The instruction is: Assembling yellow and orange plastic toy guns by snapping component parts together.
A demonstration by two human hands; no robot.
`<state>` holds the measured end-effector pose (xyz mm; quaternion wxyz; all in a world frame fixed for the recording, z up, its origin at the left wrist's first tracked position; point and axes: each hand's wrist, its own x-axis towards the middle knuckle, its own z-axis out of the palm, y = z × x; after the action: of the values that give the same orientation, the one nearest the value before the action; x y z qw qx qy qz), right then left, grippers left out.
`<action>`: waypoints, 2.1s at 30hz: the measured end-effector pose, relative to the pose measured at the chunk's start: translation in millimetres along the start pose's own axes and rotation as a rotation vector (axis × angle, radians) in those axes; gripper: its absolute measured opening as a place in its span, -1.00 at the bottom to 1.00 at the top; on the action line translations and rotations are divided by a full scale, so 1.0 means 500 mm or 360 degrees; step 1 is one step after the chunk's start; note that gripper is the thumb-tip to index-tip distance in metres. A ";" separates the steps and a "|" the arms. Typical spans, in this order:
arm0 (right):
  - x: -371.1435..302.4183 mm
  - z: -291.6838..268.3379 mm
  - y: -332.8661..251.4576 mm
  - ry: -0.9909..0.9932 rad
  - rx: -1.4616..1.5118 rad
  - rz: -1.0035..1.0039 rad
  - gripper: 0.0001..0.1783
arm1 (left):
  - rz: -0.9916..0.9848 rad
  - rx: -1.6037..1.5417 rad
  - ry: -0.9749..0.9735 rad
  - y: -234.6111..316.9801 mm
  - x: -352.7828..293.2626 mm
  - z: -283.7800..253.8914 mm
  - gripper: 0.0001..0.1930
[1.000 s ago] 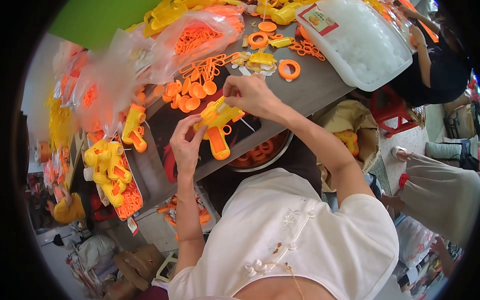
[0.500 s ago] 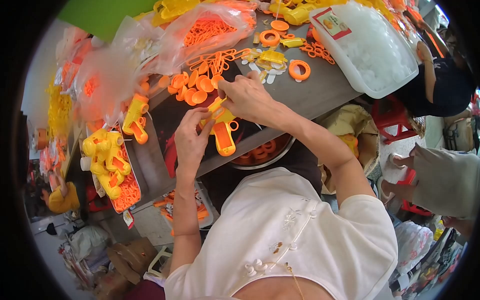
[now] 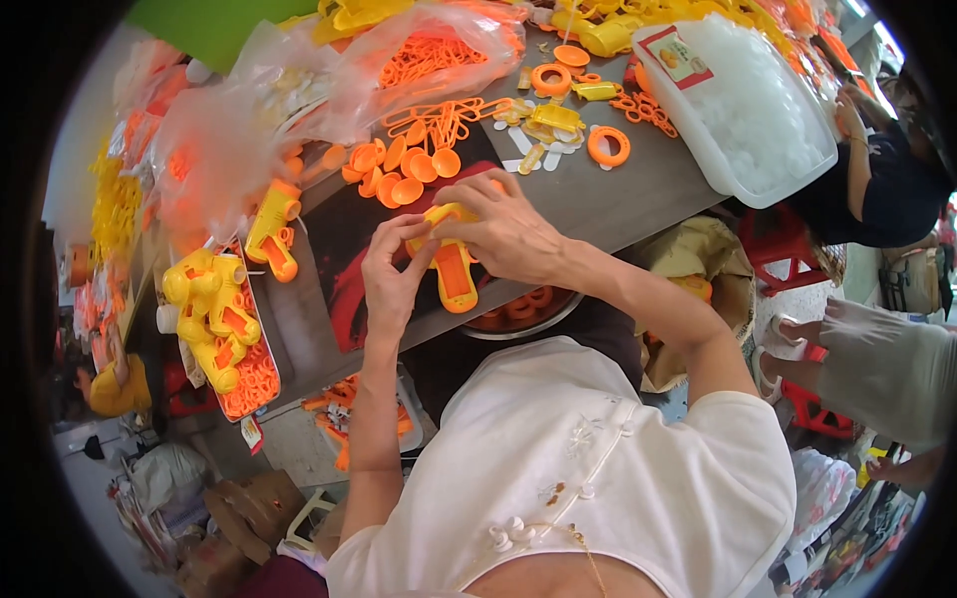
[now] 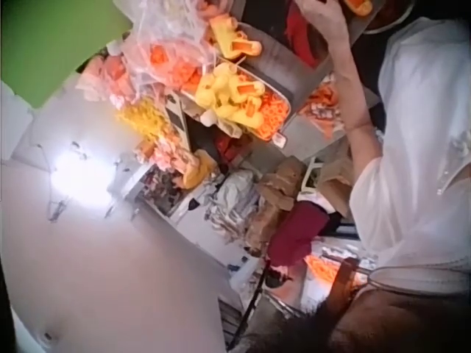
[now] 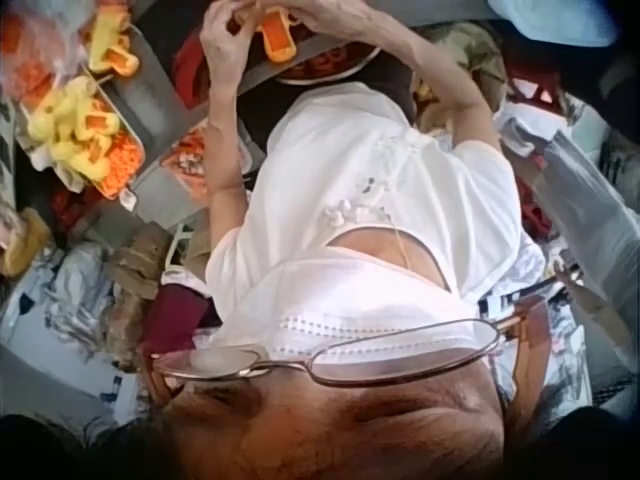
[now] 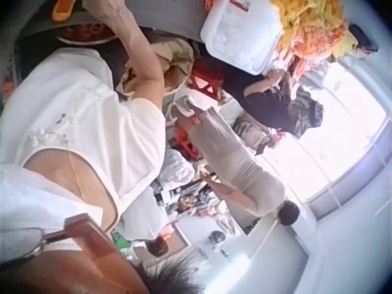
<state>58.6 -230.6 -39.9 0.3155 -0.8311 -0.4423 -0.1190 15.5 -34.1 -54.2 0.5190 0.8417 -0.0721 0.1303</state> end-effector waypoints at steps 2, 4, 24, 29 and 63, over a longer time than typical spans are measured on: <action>-0.012 0.002 0.003 0.0045 -0.0070 -0.0005 -0.61 | 0.0030 0.0049 0.0002 0.003 0.002 0.007 -0.77; -0.014 0.003 0.000 0.0095 -0.0150 -0.0003 -0.61 | 0.0069 0.0091 -0.0006 0.006 0.002 0.007 -0.76; 0.020 -0.005 0.068 -0.0238 0.0537 0.0662 -0.48 | 0.0434 0.0418 0.0064 -0.009 -0.016 0.019 -0.75; 0.074 -0.029 0.102 -0.0742 0.0618 0.0849 -0.39 | 0.0478 0.0484 0.0053 -0.002 -0.010 0.019 -0.74; 0.094 0.018 0.324 -0.0059 -0.0954 0.0275 -0.82 | 0.0134 0.0862 -0.0527 0.038 0.035 -0.024 -0.31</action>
<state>216.2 -260.3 -92.4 0.0573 -0.9236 -0.3211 -0.2016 25.4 -31.7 -27.6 0.2515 0.9553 -0.1530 0.0275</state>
